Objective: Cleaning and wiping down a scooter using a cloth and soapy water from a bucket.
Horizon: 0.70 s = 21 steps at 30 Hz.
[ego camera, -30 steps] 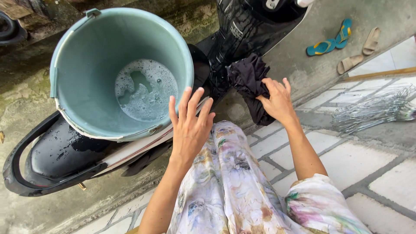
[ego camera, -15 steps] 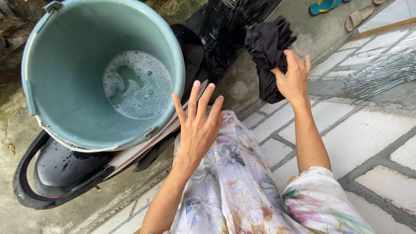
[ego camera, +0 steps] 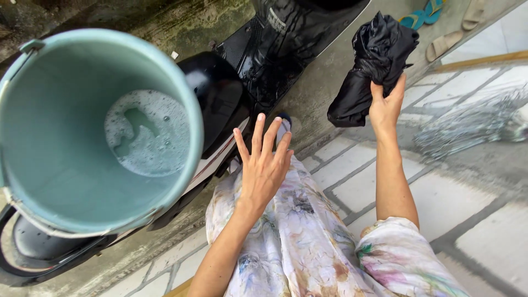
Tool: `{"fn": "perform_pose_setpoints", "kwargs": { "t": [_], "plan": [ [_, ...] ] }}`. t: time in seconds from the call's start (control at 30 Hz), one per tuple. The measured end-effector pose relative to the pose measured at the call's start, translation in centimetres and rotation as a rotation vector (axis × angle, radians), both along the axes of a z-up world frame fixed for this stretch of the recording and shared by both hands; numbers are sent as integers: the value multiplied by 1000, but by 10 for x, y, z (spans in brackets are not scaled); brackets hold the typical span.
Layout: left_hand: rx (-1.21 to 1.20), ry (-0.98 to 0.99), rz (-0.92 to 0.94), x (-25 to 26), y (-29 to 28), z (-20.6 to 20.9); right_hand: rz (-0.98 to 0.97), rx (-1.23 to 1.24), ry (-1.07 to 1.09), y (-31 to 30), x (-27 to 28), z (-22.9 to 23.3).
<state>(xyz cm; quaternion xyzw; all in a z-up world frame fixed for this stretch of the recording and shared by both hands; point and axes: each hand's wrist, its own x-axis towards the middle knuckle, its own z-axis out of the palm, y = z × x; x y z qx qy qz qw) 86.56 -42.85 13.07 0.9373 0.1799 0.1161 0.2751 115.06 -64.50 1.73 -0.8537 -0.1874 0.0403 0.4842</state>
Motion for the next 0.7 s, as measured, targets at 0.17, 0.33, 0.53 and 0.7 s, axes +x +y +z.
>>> {"fn": "perform_pose_setpoints", "kwargs": {
  "t": [0.17,0.33,0.53,0.7],
  "plan": [
    [-17,4,53,60,-16,-9,14,31,14,-5,55,0],
    [-35,17,103,112,-29,-17,24,24,77,-8,107,0],
    [-78,24,126,159,-41,-30,58,0,63,-10,145,-9],
    [-108,26,101,183,-45,-40,69,-56,47,-14,156,-13]
  ]
}}
